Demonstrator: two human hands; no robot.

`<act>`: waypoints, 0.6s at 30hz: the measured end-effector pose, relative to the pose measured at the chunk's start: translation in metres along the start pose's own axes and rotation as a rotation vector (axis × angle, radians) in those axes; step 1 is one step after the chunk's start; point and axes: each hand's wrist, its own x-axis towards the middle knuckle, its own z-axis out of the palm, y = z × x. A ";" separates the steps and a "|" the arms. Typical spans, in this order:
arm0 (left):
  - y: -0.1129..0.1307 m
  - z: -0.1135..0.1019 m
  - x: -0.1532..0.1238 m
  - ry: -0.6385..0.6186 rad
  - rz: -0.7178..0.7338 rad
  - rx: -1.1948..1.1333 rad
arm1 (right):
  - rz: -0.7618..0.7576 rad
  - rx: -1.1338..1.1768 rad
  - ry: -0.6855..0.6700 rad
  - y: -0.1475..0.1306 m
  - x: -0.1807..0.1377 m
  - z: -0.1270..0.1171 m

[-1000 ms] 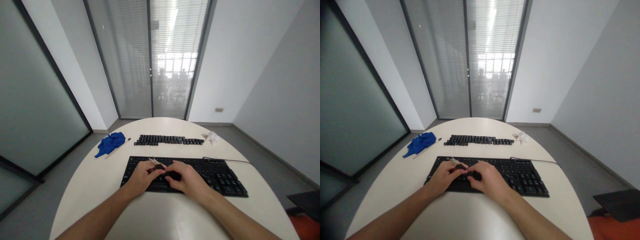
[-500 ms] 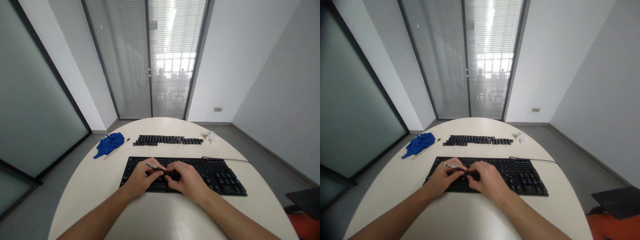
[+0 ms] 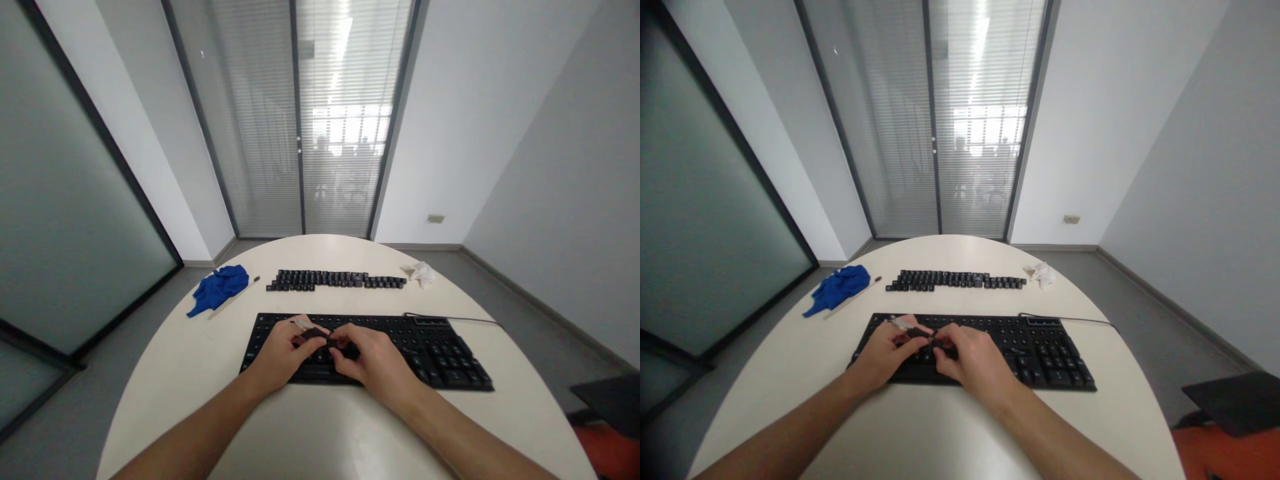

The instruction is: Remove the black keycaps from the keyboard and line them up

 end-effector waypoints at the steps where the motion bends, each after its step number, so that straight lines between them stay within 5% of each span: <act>1: 0.000 0.000 0.000 -0.002 -0.005 -0.015 | -0.010 0.005 0.018 0.001 0.000 0.001; 8: -0.001 0.003 0.001 0.028 -0.046 -0.148 | -0.011 0.121 0.143 0.001 0.002 0.003; 18: 0.001 0.002 0.000 0.039 -0.011 -0.150 | -0.030 0.321 -0.013 0.005 0.005 -0.006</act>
